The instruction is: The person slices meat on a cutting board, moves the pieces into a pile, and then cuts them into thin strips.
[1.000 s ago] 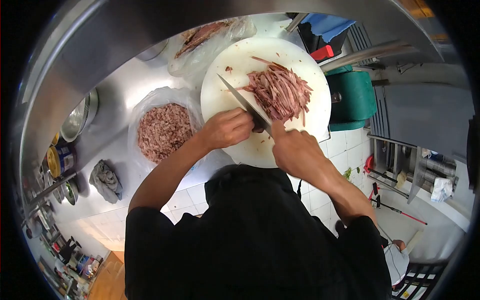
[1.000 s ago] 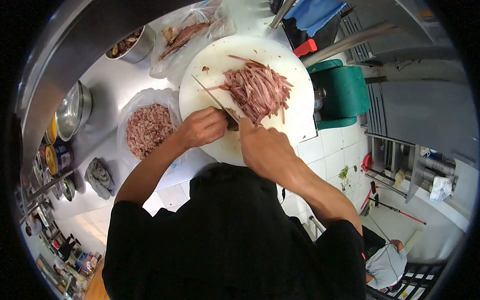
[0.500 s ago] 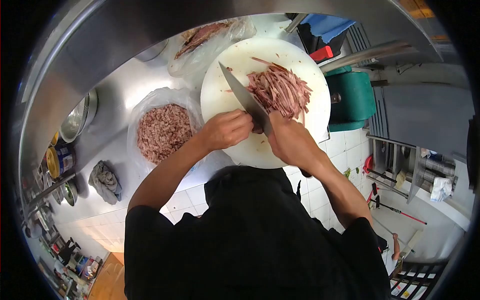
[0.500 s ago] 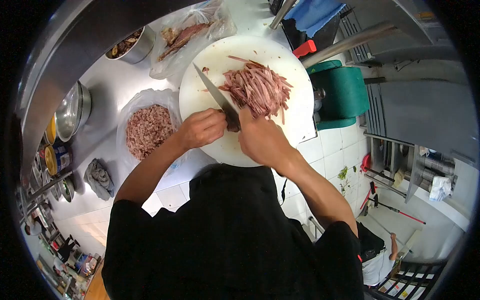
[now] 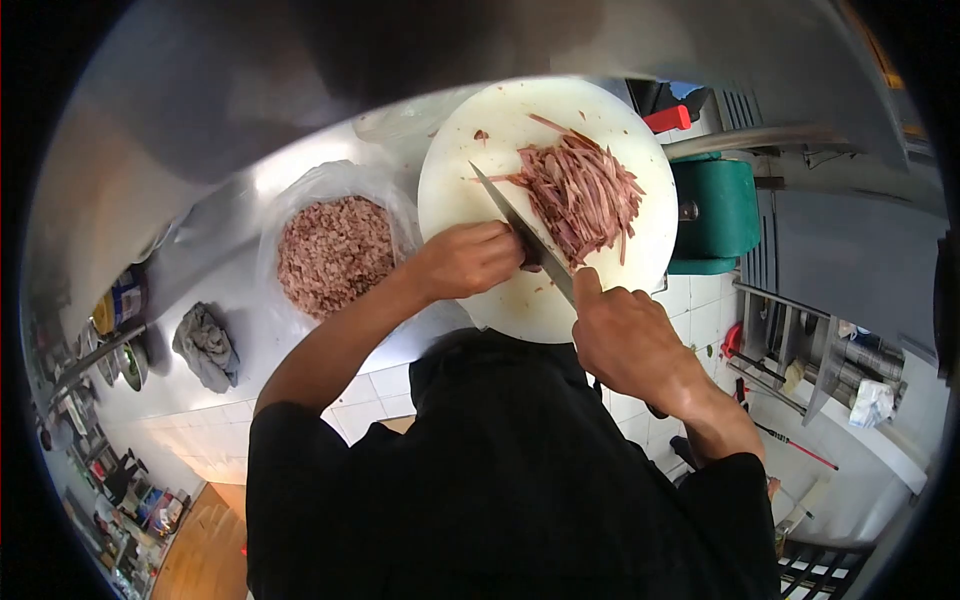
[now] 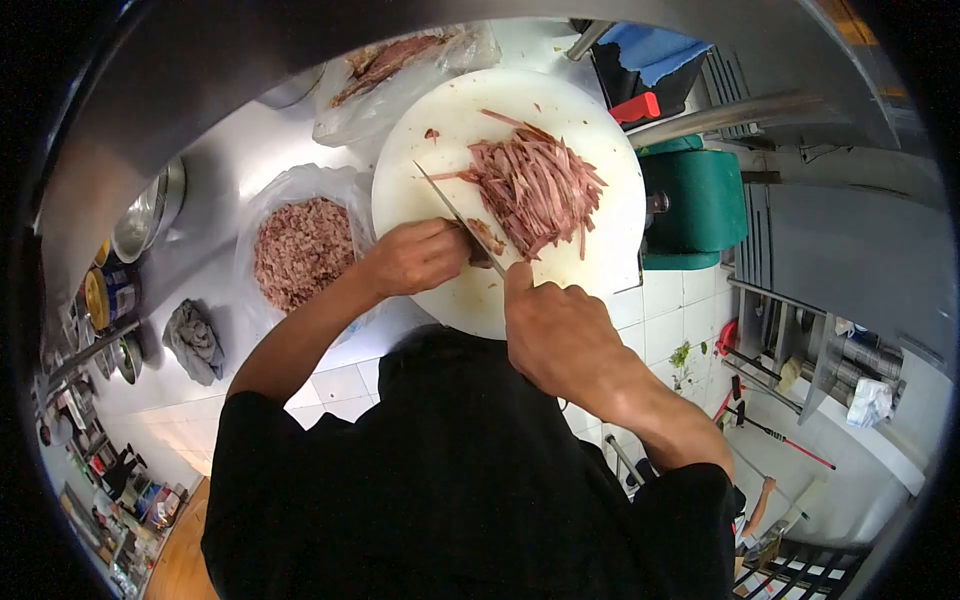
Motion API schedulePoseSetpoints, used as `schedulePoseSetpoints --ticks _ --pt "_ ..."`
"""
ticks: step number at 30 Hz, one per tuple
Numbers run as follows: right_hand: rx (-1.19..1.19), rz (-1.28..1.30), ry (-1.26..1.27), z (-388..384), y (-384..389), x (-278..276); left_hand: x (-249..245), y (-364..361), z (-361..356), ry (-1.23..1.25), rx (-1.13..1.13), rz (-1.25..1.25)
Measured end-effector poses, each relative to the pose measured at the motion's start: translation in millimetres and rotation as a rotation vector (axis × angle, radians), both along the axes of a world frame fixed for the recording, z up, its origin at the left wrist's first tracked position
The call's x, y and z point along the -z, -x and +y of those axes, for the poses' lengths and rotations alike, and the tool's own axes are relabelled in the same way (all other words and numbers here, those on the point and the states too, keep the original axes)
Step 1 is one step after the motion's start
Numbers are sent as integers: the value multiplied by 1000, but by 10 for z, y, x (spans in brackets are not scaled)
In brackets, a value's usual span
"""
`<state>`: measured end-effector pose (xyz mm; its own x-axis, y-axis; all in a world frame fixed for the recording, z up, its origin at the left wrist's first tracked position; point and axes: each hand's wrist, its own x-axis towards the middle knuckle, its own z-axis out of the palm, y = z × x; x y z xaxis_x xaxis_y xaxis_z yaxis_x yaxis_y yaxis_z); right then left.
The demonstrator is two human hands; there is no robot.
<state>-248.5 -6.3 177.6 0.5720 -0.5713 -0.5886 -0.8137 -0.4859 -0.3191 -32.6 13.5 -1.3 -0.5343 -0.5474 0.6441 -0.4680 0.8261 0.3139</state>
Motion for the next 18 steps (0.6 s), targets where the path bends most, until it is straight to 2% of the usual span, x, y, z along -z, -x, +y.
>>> schedulePoseSetpoints --ticks 2,4,5,7,10,15,18 --pt "15 -68 54 -55 -21 213 19 16 -12 1 -11 -11" --pt "65 -186 131 -72 -59 691 -4 -6 11 -49 15 -39" --pt "106 -243 139 -70 -14 800 -3 -24 6 -3 18 -95" --pt "187 -362 149 -76 54 891 -33 -7 -11 -16 4 -32" --pt "210 -317 81 -87 170 741 -12 34 8 -29 -21 1" --pt "60 -32 32 97 70 29 -60 18 24 0 0 -51" --pt "49 -45 19 115 116 58 -43 32 13 24 -8 -38"
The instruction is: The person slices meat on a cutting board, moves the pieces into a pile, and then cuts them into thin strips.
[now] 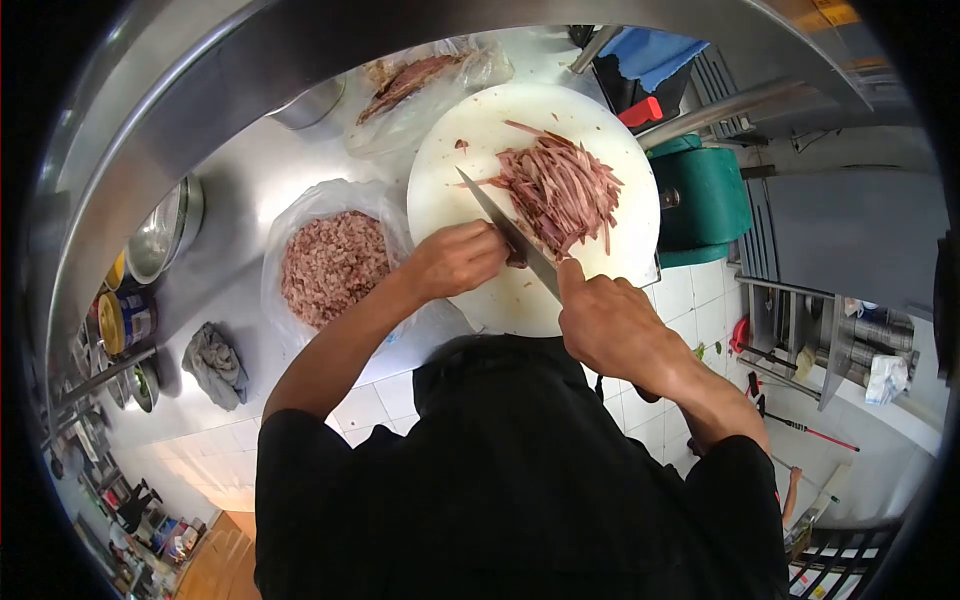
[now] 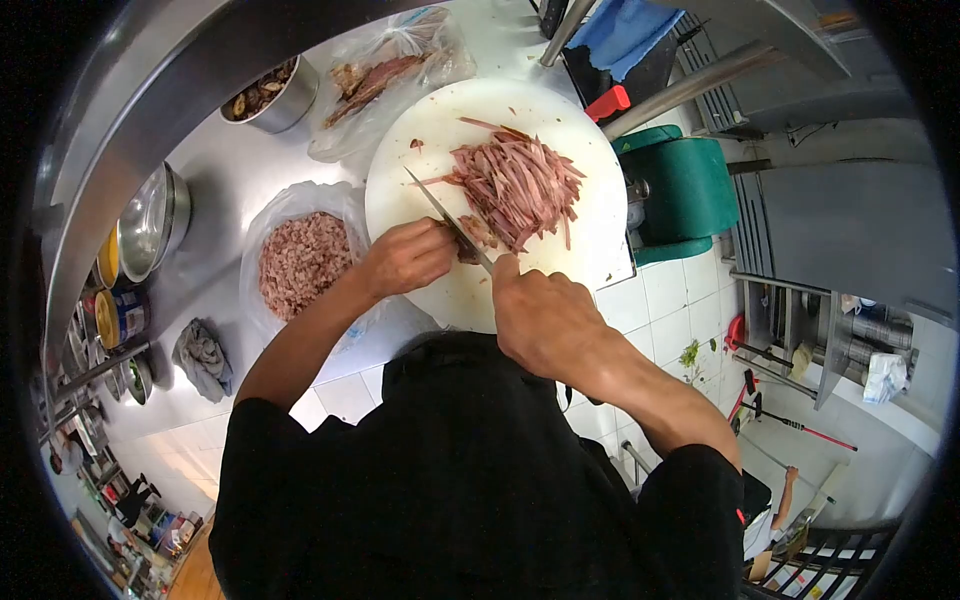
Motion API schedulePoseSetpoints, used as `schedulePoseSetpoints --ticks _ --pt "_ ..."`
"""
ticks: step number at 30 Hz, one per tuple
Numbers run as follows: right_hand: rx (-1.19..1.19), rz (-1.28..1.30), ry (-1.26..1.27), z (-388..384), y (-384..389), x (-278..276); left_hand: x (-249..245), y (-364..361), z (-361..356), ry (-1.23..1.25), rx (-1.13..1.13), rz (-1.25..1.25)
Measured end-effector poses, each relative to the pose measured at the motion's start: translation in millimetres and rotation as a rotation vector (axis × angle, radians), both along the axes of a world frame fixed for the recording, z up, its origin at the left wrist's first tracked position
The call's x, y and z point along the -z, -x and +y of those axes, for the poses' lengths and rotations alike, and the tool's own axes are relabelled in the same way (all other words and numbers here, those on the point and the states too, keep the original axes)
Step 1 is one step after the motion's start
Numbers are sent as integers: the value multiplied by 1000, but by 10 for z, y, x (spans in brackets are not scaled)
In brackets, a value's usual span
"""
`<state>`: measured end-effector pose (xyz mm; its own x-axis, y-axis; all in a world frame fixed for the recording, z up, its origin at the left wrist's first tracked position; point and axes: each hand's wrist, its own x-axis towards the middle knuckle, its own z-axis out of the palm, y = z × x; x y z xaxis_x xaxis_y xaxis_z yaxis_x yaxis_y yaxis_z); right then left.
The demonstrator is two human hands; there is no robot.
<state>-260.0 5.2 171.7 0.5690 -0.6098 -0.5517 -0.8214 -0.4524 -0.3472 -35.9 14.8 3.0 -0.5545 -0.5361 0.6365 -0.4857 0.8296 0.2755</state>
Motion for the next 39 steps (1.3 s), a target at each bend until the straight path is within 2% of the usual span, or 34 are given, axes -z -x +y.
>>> schedulePoseSetpoints --ticks 3,6,8,9,12,15,17,23,33,36,39 --pt "33 -127 52 -32 -42 143 -21 3 -21 0 5 40" --pt "100 -161 166 -15 -187 717 27 -23 -9 -11 21 -48" --pt "200 -310 148 -164 -12 915 16 -6 -10 -54 4 35" --pt "262 -386 140 -182 16 875 3 3 0 -78 8 74" --pt "174 -227 57 -160 50 556 -14 15 6 -107 4 99" --pt "55 -99 87 -52 14 209 -7 42 -11 16 -56 26" --pt "20 -13 56 -19 -8 24 -31 43 1 -20 -56 25" --pt "-12 13 9 -10 -17 -79 -26 -21 6 -84 4 26" --pt "23 -138 104 -50 -55 393 19 -40 6 -111 5 28" --pt "140 -140 110 -50 -100 643 -24 8 3 -69 -33 40" --pt "225 -355 103 -85 77 866 -36 20 10 -112 -27 102"
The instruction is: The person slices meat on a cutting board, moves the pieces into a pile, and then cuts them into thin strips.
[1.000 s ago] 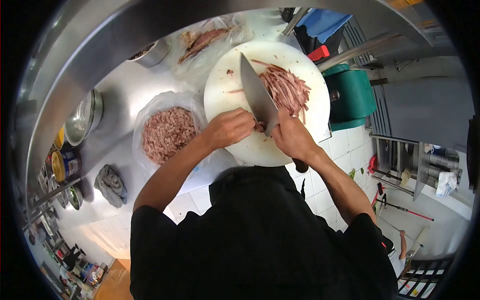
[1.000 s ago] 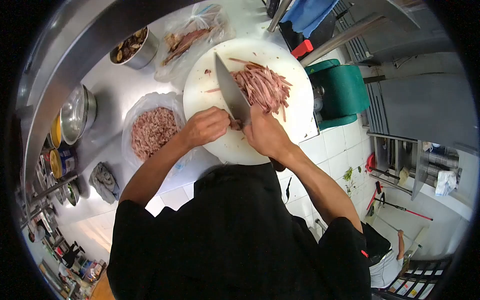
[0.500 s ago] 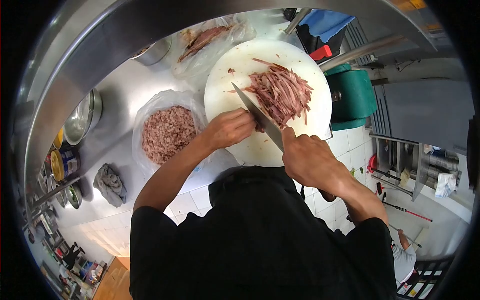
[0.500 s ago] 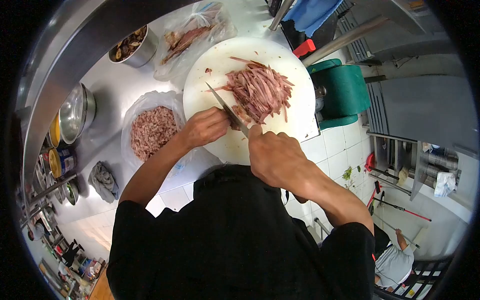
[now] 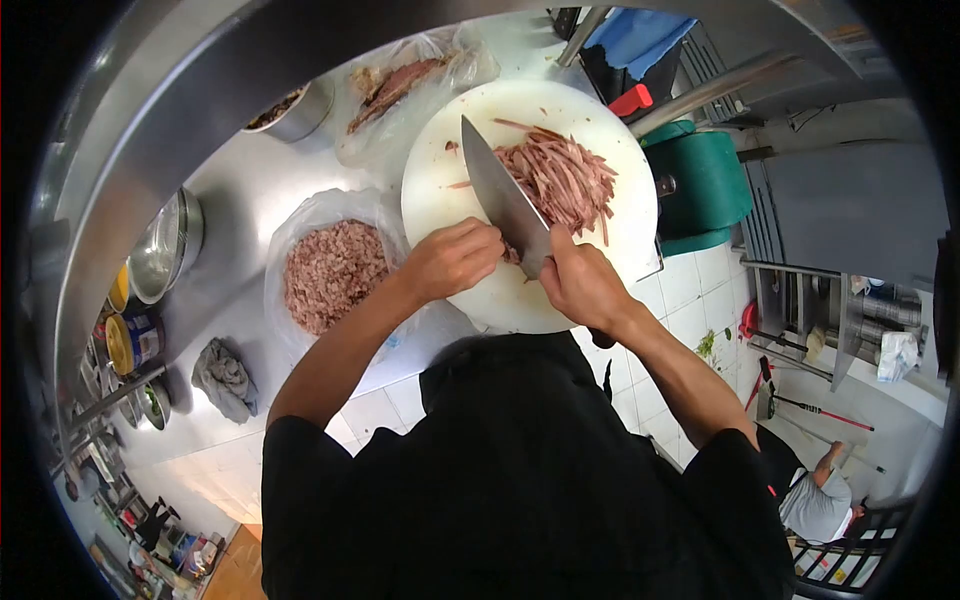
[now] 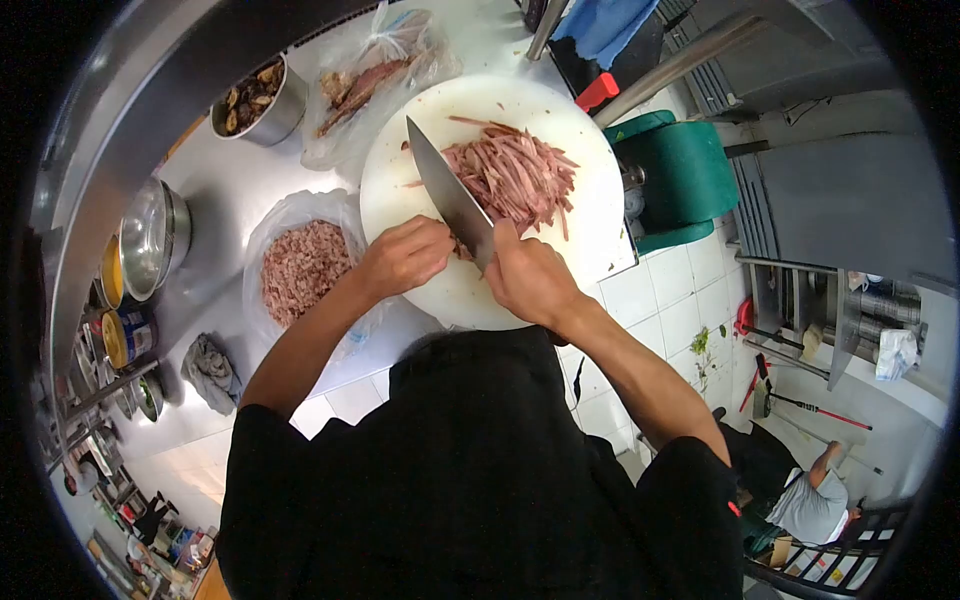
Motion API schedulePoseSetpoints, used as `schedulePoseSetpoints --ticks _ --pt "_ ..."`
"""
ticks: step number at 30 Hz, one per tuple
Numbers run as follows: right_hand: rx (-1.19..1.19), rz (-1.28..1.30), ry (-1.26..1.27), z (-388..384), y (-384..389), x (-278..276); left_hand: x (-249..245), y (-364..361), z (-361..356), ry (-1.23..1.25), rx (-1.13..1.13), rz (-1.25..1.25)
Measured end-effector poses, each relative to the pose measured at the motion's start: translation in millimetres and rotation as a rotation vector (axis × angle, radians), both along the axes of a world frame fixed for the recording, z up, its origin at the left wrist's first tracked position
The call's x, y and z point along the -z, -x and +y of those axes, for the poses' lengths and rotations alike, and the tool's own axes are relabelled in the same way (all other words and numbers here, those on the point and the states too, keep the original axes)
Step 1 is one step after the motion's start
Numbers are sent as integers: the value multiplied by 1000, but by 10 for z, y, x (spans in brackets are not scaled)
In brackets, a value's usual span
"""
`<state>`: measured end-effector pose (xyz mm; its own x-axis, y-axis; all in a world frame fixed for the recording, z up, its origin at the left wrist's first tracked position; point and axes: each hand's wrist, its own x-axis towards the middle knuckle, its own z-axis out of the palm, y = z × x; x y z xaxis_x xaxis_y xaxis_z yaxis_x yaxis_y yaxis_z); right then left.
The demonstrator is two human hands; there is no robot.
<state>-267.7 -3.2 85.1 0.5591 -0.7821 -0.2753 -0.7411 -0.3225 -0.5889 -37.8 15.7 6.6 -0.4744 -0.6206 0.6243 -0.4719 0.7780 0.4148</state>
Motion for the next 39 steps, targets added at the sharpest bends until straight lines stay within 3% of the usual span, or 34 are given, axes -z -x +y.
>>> schedulePoseSetpoints --ticks 3,6,10,26,39 --pt "28 -9 -56 -61 38 -116 -34 -42 33 65 -34 -100" --pt "-40 101 50 -27 27 -438 14 -57 77 56 -78 -78" --pt "-124 322 0 59 -110 -843 4 -94 72 16 -22 -126" --pt "-214 434 -197 -94 -401 -877 93 -95 65 31 -46 -141" --pt "-173 467 -117 -35 -481 -780 90 -96 36 15 -42 -90"
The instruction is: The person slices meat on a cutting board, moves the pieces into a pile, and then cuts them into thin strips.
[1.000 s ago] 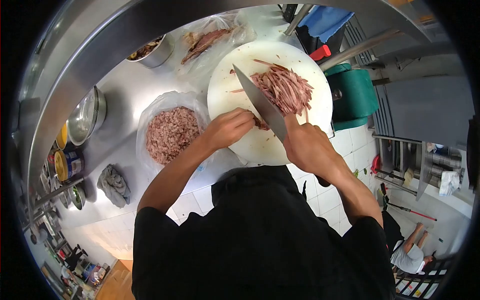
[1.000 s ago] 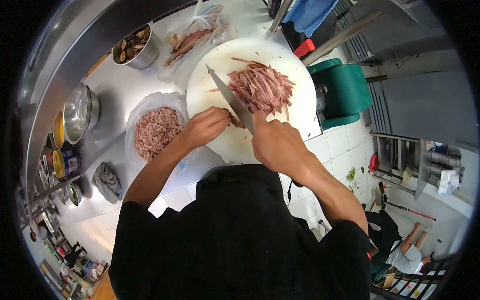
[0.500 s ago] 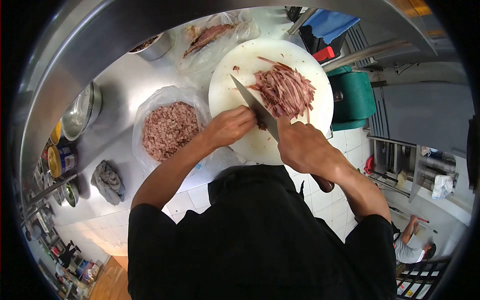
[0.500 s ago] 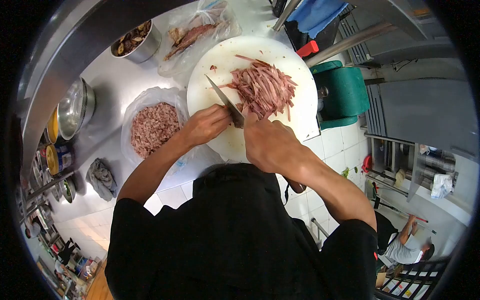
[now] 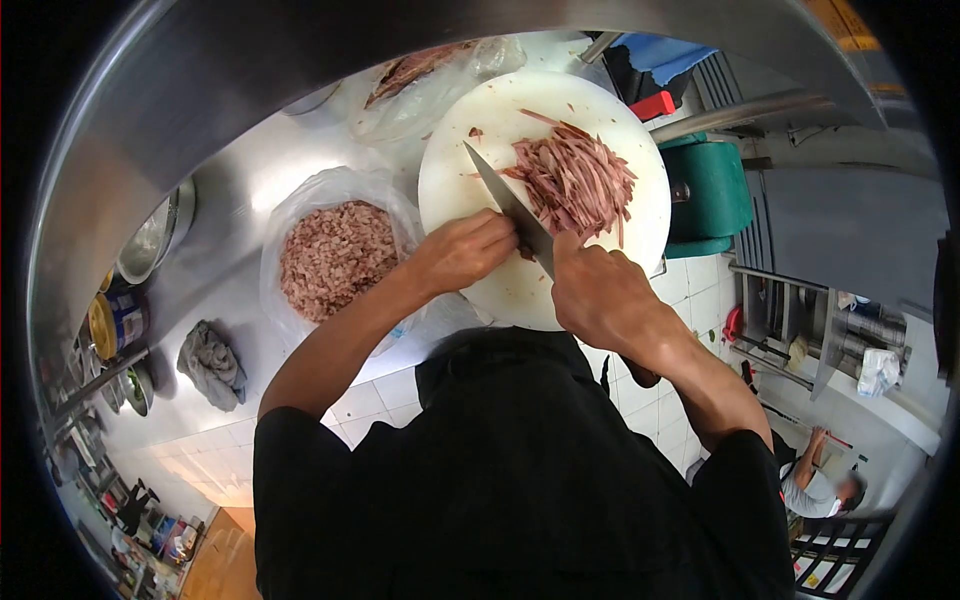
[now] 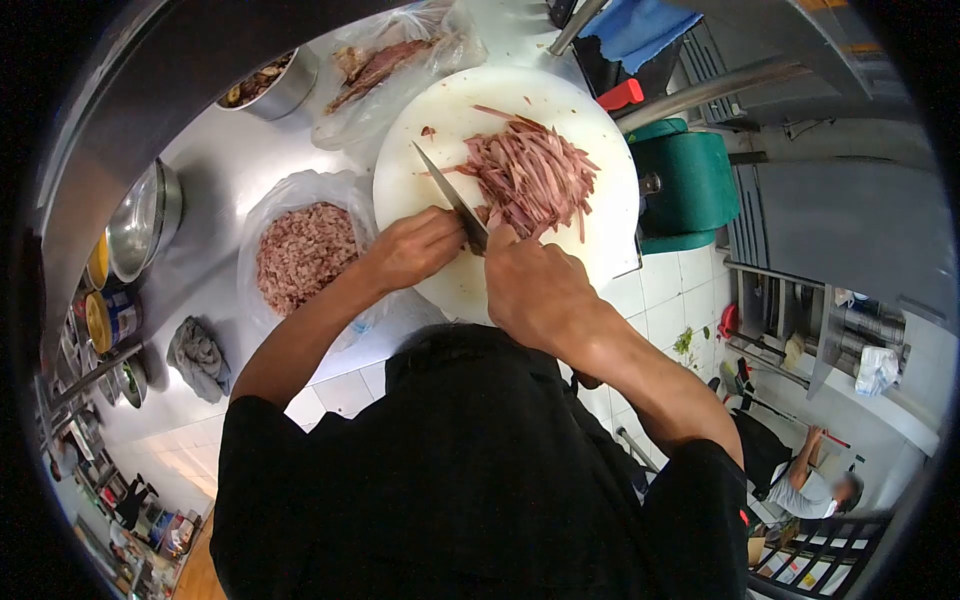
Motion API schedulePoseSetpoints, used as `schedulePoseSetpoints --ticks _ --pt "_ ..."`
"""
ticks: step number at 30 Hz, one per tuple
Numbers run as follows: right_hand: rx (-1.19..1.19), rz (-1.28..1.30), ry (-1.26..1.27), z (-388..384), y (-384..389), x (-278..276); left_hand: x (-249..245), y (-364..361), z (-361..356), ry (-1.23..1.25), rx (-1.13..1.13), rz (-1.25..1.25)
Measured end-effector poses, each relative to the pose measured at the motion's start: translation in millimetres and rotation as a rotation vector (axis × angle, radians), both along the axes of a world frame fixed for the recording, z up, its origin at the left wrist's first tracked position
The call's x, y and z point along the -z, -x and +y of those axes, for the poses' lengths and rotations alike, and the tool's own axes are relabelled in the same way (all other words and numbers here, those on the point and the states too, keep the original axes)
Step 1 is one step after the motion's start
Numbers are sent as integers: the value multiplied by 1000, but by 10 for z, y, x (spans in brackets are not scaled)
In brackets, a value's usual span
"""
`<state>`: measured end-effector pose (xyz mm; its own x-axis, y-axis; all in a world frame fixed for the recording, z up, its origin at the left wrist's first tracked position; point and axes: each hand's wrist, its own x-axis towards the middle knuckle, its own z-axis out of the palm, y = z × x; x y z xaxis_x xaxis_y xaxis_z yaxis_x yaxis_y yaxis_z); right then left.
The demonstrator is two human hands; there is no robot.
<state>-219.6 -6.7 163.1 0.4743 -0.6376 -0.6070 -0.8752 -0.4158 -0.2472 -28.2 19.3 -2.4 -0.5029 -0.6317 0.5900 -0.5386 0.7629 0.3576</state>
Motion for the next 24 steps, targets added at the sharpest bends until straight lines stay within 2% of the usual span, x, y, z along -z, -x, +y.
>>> schedulePoseSetpoints --ticks 5,8,11,15,20,24 --pt "42 11 -5 6 -22 89 17 0 5 -8 -2 8" --pt "109 -48 62 78 30 349 10 1 29 -18 3 15" --pt "196 -184 81 182 239 613 -14 7 38 -33 13 40" --pt "274 -600 143 179 724 804 -11 -2 34 -40 24 22" --pt "708 -776 33 251 1164 442 -33 -8 105 -5 -50 7" --pt "751 -814 80 325 1375 430 -212 56 6 -52 -17 -26"
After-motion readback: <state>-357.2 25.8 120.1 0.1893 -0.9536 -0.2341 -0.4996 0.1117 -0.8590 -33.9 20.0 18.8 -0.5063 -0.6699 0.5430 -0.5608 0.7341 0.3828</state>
